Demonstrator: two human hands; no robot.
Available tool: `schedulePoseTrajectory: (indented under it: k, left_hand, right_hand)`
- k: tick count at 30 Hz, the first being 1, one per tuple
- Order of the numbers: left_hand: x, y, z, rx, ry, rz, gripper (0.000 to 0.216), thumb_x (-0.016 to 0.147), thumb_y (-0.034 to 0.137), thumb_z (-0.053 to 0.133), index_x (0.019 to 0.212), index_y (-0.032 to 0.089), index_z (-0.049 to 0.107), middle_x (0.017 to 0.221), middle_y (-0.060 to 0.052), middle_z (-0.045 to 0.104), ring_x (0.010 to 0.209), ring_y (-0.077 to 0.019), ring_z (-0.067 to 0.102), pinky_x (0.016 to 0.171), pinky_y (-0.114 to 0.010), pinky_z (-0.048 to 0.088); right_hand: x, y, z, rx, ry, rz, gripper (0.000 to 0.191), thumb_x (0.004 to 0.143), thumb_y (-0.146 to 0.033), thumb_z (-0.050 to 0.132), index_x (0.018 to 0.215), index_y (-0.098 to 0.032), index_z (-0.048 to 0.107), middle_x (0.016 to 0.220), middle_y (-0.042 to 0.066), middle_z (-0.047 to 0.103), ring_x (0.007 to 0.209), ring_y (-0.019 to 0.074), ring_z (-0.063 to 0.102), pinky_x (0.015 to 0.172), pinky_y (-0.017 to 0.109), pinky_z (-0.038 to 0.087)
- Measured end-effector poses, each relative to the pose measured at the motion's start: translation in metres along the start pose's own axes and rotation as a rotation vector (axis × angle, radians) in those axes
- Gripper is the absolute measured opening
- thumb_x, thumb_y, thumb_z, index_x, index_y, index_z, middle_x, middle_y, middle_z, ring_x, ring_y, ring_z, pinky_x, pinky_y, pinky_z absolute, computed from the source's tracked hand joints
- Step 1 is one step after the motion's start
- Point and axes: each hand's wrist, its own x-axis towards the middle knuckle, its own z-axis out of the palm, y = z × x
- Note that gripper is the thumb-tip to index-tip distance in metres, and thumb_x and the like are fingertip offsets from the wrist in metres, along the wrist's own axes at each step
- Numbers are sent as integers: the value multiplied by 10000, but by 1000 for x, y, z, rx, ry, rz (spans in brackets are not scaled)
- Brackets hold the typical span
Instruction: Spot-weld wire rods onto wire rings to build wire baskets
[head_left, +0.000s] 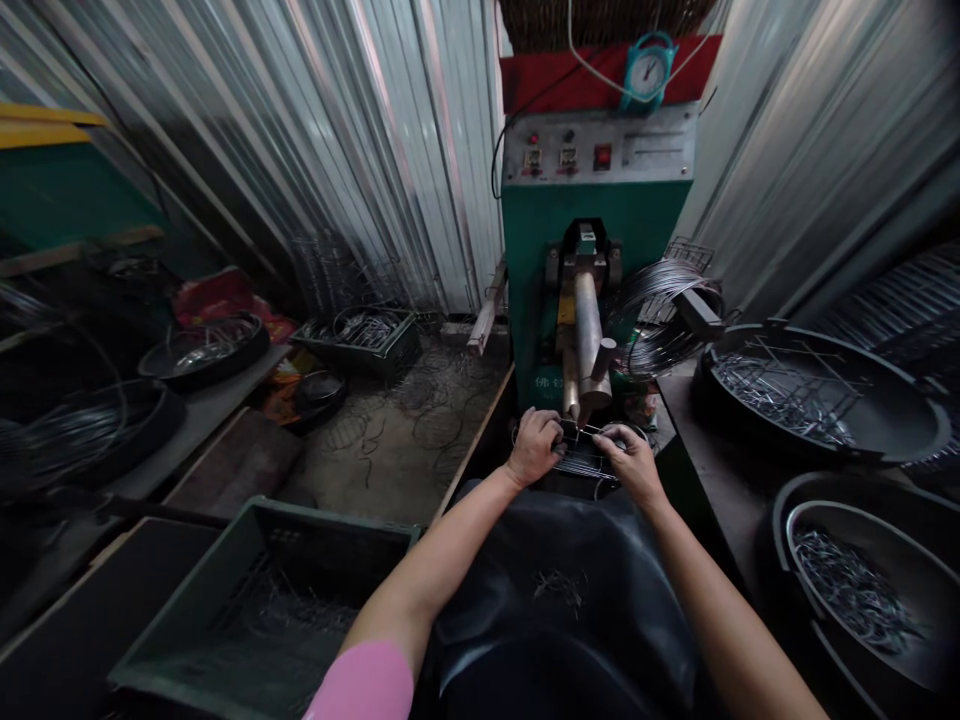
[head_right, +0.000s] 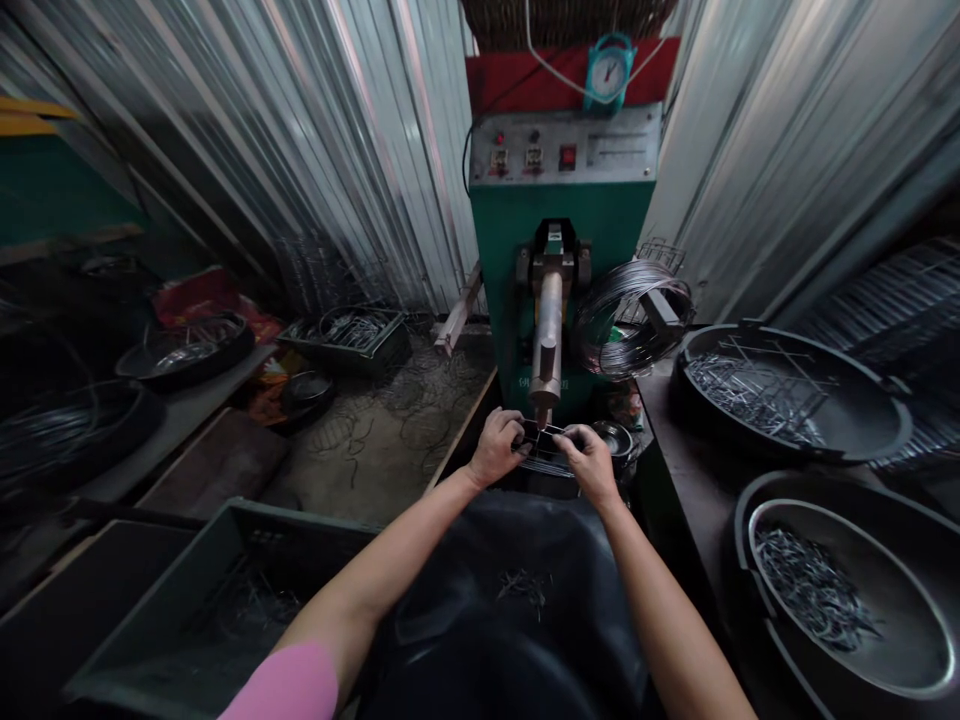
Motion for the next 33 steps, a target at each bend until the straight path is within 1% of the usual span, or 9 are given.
schedulePoseTrajectory:
  k: [3, 8, 14, 17, 23, 28, 31, 33]
  left_hand:
    - [3, 0, 0, -8, -1, -11, 134, 663, 150, 621, 725, 184, 507, 993, -85, 582, 1002, -216, 532, 982, -464, 324]
    - [5, -1, 2, -34, 14, -12, 174, 638, 149, 645, 697, 186, 486, 976, -82, 586, 994, -218, 531, 966, -439, 335]
    - [4, -4, 2, -96, 26, 6, 208, 616, 167, 667, 668, 183, 467, 961, -90, 600, 940, -223, 537, 843, -373, 398]
    - [5, -6, 0, -110, 20, 16, 192, 621, 171, 659, 667, 179, 473, 965, -90, 605, 937, -222, 537, 838, -367, 391]
    - [8, -7, -2, -113, -2, 10, 155, 629, 175, 641, 660, 174, 488, 982, -96, 606, 921, -222, 538, 824, -359, 385]
    - [8, -9, -3, -138, -13, 28, 147, 622, 170, 640, 663, 172, 498, 978, -98, 612, 920, -220, 545, 823, -353, 385]
    - [9, -12, -5, -161, -11, 49, 149, 621, 167, 641, 667, 170, 500, 974, -97, 614, 920, -216, 548, 828, -353, 388]
    - [9, -14, -7, -172, -25, 64, 154, 620, 177, 648, 683, 170, 507, 971, -100, 613, 916, -215, 551, 835, -358, 393]
  right_hand:
    - [4, -2, 0, 21, -7, 22, 309, 676, -478, 635, 641, -183, 549, 713, 20, 571, 690, 162, 509, 664, 288, 396]
    - [5, -4, -1, 11, -11, 30, 299, 681, -467, 630, 644, -183, 545, 728, 19, 567, 708, 160, 510, 685, 288, 393]
    - [5, 0, -1, -21, -8, 59, 292, 689, -460, 630, 666, -177, 559, 740, 21, 586, 731, 165, 522, 711, 289, 394]
    - [5, 2, -1, -37, 5, 65, 294, 685, -458, 639, 667, -174, 564, 739, 12, 584, 734, 158, 517, 718, 279, 387]
    - [3, 2, -1, -45, 19, 78, 302, 680, -460, 649, 647, -172, 566, 683, -6, 566, 677, 139, 497, 657, 251, 384]
    - [1, -4, 2, -40, 33, 136, 310, 673, -472, 658, 652, -173, 580, 641, -11, 555, 630, 132, 487, 598, 241, 379]
    - [-4, -3, -1, -25, 64, 159, 301, 668, -468, 669, 714, -175, 617, 722, 13, 605, 710, 157, 532, 652, 258, 412]
    - [-12, 5, -8, 18, 125, 174, 324, 653, -468, 683, 795, -183, 627, 796, 26, 627, 765, 171, 552, 691, 275, 432]
